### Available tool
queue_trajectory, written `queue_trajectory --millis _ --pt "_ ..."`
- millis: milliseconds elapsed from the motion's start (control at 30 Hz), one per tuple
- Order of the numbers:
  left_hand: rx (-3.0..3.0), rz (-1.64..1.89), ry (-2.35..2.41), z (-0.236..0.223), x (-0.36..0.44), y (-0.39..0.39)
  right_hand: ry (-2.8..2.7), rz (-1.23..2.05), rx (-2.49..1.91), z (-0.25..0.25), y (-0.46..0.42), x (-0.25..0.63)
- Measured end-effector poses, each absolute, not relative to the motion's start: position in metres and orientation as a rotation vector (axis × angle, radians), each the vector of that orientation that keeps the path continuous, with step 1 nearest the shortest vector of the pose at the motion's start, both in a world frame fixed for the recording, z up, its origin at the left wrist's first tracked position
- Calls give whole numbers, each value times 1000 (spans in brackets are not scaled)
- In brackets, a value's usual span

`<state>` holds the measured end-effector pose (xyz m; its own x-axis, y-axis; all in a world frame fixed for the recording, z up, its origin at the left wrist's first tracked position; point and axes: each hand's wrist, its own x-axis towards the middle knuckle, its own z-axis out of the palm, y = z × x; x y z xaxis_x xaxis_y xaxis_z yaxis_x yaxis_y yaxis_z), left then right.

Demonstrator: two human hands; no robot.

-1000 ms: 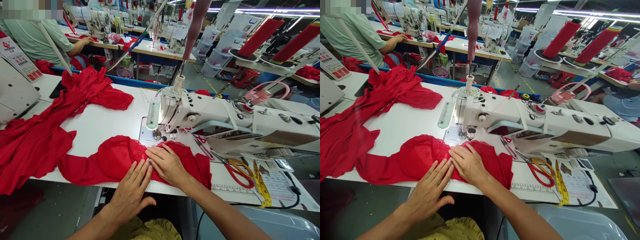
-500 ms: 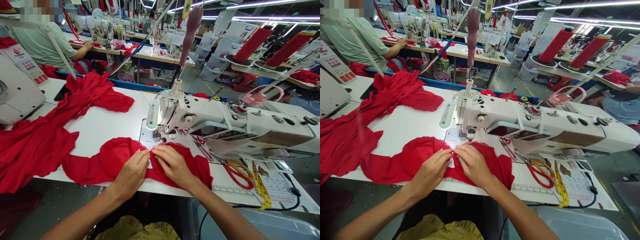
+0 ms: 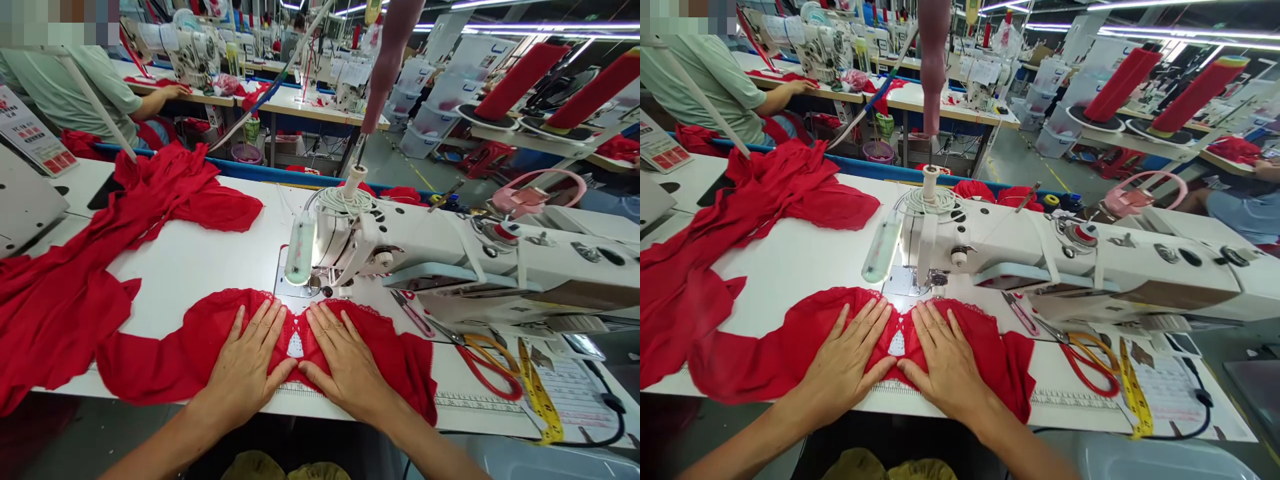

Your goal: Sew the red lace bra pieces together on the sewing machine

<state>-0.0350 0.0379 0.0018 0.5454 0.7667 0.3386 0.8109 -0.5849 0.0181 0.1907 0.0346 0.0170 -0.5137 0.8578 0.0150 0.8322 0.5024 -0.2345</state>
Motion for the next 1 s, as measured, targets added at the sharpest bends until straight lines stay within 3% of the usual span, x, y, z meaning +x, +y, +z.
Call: queue_trajectory --millis 1000 --pt "-2728 -357 -1337 8 -39 44 -2605 223 -1397 12 35 196"
